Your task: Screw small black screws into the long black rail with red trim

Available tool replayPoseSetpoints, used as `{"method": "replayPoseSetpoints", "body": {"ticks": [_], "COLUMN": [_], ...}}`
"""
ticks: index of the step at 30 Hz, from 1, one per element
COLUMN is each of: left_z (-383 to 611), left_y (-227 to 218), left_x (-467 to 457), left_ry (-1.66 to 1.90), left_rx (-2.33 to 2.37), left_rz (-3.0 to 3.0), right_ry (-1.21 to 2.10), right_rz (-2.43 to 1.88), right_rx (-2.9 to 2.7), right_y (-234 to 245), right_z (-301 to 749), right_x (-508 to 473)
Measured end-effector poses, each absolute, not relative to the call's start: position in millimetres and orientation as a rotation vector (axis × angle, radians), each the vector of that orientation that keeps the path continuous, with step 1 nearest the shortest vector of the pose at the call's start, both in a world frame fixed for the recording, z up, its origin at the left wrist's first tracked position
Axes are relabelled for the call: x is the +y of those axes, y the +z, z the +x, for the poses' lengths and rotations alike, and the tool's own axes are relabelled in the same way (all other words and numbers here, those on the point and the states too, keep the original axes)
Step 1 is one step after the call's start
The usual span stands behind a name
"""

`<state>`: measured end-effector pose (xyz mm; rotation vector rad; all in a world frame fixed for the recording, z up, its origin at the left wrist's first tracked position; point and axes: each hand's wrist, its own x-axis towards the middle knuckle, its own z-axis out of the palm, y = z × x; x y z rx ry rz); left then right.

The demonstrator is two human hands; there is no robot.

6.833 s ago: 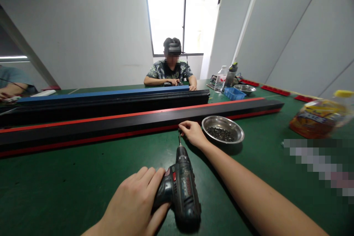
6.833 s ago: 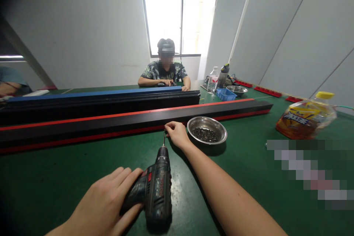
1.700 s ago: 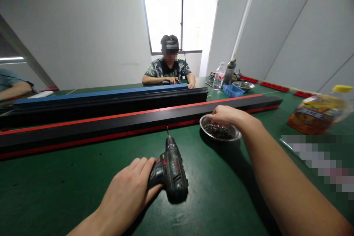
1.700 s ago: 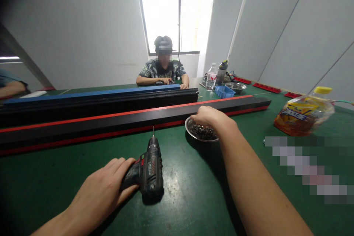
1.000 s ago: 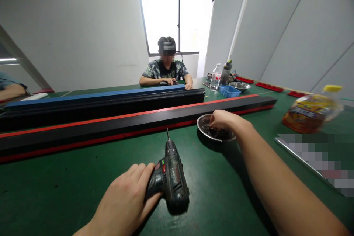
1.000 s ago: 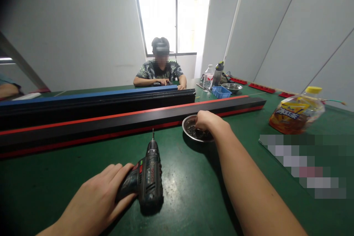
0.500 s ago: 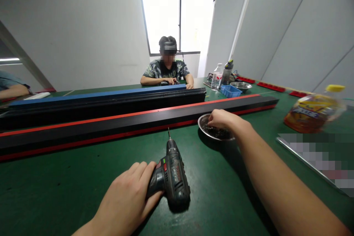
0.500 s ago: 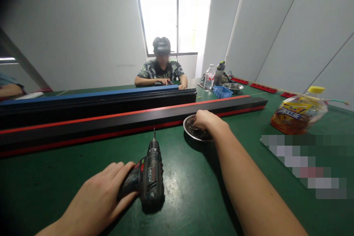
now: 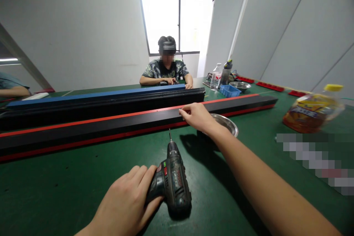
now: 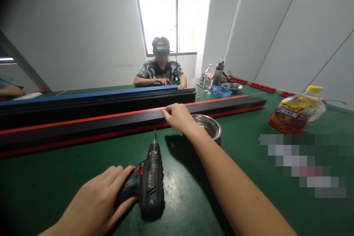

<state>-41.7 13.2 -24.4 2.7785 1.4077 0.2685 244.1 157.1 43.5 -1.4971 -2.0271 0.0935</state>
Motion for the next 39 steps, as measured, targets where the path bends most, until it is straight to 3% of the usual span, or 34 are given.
{"method": "replayPoseSetpoints", "body": {"ticks": [6,13,39], "left_z": [-40.6,-35.1,-32.5], "left_y": [-23.0,-15.2,-14.3], "left_x": [11.3,8.2,5.5], "left_ry": [0.246,0.228,0.246], "left_rx": [1.378,1.384,1.398], "left_rz": [2.794,2.754,2.764], "right_ry": [0.243,0.768,0.434], "right_rz": [-1.534,-1.494,-1.625], "right_rx": [-2.034,-1.760,-2.036], "right_y": [-4.1,-49.4,-38.9], "right_z": [218.3,222.8,216.0], "right_x": [162.2,173.7,158.7]}}
